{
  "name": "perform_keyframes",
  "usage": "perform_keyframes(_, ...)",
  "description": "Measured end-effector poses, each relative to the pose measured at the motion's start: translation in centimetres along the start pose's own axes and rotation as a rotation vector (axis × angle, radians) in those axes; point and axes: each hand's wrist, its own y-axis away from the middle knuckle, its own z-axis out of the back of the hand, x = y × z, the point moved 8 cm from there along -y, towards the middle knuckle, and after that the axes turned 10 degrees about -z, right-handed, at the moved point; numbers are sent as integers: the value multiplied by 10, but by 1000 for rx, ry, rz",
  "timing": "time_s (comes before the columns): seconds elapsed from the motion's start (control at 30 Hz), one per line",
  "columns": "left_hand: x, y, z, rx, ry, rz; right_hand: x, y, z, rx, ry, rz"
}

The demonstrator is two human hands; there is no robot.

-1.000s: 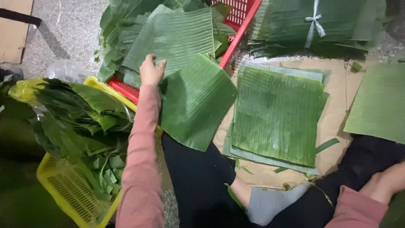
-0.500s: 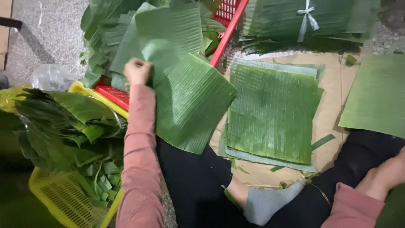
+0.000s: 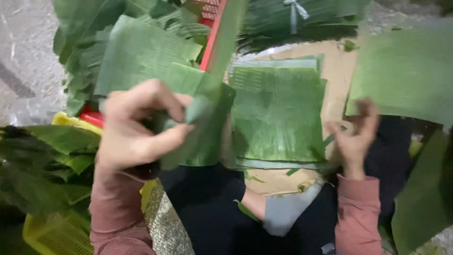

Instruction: Sorting and stacking banana leaves from baskets onto a central pile on the floor.

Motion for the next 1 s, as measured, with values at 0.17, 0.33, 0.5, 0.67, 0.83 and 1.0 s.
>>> perform_keyframes(0.17,99,-25,-67,232,241,185,-82,27,-31,366,-473,-445)
perform_keyframes(0.33,211,-54,-116,211,258,283,-65,20,-46,329,-313,-617)
perform_keyframes(0.5,257,-64,-133,26,-838,-57,-130,2,-67,161,-87,-733)
perform_keyframes(0.67,281,8,-224,250,-770,50,-134,0,-74,127,-25,-708)
perform_keyframes(0.83,305,53,-265,347,-802,103,-143,3,-73,111,52,-631)
perform_keyframes(1.0,298,56,-255,361,-749,169,-93,-14,-56,-77,445,-325)
